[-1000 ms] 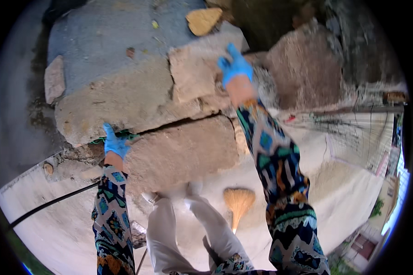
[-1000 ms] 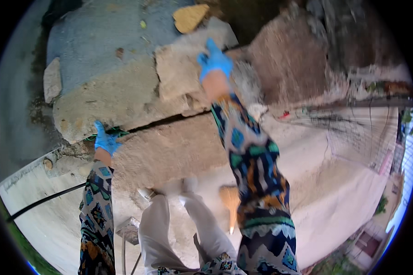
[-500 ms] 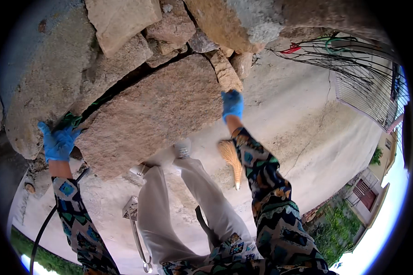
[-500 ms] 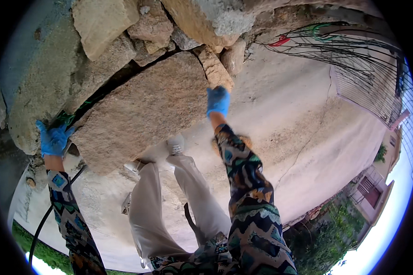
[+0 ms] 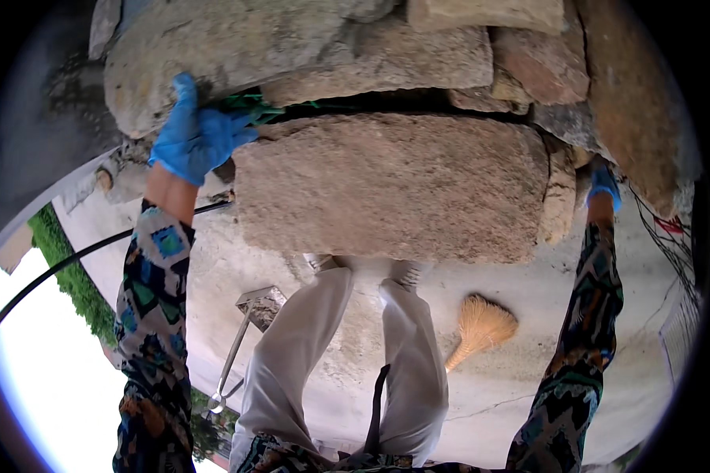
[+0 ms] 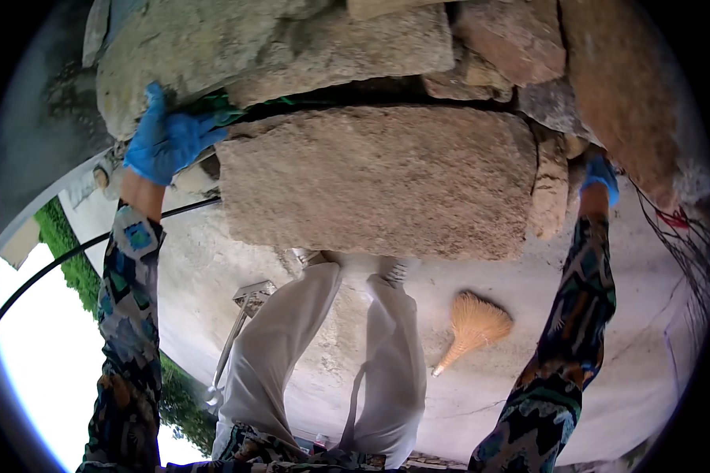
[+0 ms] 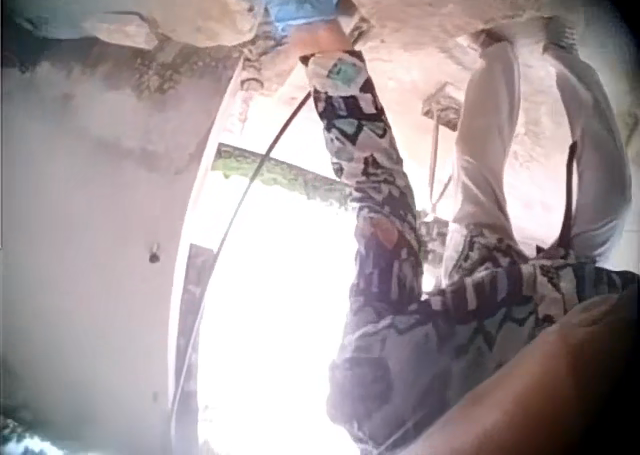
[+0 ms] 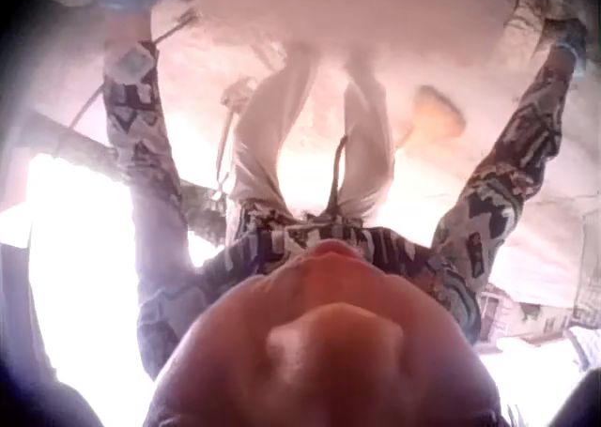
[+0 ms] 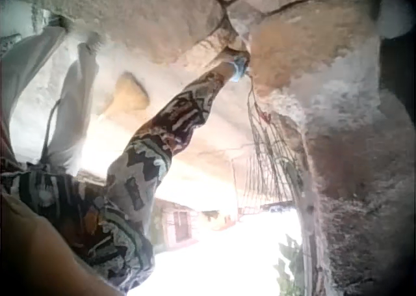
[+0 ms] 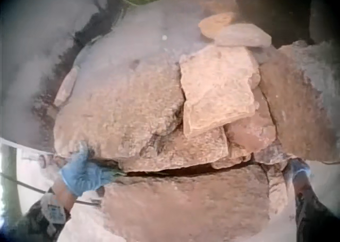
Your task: The person, wearing gloves, lifts and repositions large stones near a low stone wall, at one point picking up a smaller stone to place it elsewhere and briefly handling a broom and dustpan.
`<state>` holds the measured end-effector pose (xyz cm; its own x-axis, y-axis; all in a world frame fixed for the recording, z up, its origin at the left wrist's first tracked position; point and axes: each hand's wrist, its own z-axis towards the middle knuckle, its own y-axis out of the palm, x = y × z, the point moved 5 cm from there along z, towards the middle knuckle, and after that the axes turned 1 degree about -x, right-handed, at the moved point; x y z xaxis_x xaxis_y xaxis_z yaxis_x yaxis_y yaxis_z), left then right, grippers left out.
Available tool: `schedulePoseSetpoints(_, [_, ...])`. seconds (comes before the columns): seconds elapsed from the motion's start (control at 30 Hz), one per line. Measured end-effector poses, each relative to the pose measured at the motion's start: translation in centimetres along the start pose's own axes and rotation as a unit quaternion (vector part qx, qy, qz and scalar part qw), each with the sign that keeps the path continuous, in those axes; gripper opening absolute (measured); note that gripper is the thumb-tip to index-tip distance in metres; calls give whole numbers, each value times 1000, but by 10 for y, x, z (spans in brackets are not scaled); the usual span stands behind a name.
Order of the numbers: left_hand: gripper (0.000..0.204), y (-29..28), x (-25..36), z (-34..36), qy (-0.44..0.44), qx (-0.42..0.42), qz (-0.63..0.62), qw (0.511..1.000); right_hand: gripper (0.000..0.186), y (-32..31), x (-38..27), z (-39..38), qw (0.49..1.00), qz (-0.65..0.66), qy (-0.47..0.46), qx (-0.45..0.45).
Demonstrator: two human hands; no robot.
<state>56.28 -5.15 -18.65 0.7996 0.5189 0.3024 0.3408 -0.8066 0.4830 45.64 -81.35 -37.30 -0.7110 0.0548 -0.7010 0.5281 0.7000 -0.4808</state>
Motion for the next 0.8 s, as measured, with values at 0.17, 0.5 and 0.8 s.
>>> schedulePoseSetpoints(0.17, [83,-15,16,-29,87,73,17,993,18,43,20,-157,968,232,11,90])
schedulePoseSetpoints(0.5, [83,-33,11,-9,110,11,-145,983,24,275,-81,-423,947,132,70,-285])
schedulePoseSetpoints(0.8, [59,-9,-9,-18,258,17,-367,894,22,395,-82,-441,939,50,-10,-342])
